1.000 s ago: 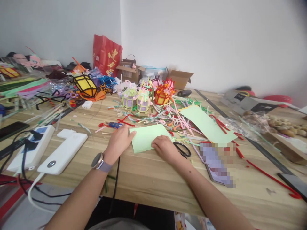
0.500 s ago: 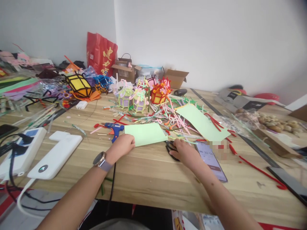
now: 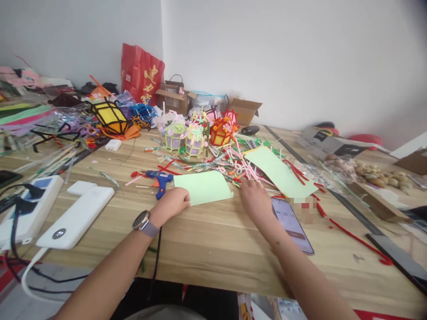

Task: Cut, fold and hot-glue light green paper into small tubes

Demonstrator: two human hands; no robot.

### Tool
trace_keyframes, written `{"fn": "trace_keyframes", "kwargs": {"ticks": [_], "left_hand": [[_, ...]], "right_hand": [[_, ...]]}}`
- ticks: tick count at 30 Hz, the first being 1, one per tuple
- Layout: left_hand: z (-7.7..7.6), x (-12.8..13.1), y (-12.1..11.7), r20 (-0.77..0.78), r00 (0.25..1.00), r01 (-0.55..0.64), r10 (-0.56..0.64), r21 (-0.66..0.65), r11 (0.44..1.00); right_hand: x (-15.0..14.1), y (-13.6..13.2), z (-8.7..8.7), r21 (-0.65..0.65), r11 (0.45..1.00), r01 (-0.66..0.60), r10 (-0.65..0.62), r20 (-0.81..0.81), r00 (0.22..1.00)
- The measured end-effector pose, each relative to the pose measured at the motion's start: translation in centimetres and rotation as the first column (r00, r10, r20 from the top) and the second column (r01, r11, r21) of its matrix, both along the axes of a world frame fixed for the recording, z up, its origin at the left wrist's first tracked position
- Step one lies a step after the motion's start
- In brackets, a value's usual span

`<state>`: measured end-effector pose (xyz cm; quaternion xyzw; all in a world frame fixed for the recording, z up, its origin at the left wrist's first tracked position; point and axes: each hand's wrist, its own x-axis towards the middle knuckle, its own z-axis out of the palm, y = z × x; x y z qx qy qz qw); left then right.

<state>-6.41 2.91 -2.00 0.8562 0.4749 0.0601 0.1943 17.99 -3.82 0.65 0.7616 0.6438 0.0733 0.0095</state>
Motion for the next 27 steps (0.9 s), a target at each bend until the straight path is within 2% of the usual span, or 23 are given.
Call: {"fn": "trace_keyframes", "kwargs": {"ticks": [1, 2, 3, 5, 10, 15, 23, 27], "left_hand": [[-0.1, 0.1, 0.0, 0.003, 1.000, 0.001, -0.001, -0.002, 1.000], [-0.1, 0.1, 0.0, 0.004, 1.000, 0.001, -0.001, -0.003, 1.000], [-0.2, 0.1, 0.1, 0.004, 1.000, -0.001, 0.001, -0.002, 1.000], [-0.3, 0.0, 0.1, 0.000, 1.000, -0.002, 0.002, 0.000, 1.000], [0.2, -1.3, 0.2, -0.030, 0.999, 0.017, -0.018, -0.008, 1.000], [0.8, -1.8, -0.2, -0.077, 0.996, 0.036, -0.036, -0.008, 0.999], [0.9, -1.8, -0.2, -0.140, 0.984, 0.119, -0.111, 0.046, 0.992], [1.0, -1.8, 0.4, -0.166, 0.978, 0.142, -0.130, 0.061, 0.988]], "right_hand": [[-1.5, 0.4, -0.2, 0.000, 0.988, -0.156, 0.156, -0.068, 0.985], [-2.9, 0.9, -0.5, 0.009, 0.945, -0.326, 0.323, -0.177, 0.930], [-4.3, 1.4, -0.9, 0.032, 0.897, -0.441, 0.431, -0.287, 0.855], [-6.3, 2.5, -2.0, 0.049, 0.849, -0.526, 0.493, -0.431, 0.756], [-7.4, 4.3, -3.8, 0.062, 0.836, -0.545, 0.505, -0.478, 0.719], [-6.9, 4.4, -3.7, 0.066, 0.827, -0.559, 0.516, -0.485, 0.706], [-7.2, 4.3, -4.0, 0.059, 0.828, -0.558, 0.516, -0.472, 0.715], [-8.4, 4.3, -4.2, 0.072, 0.800, -0.595, 0.551, -0.480, 0.682]]}}
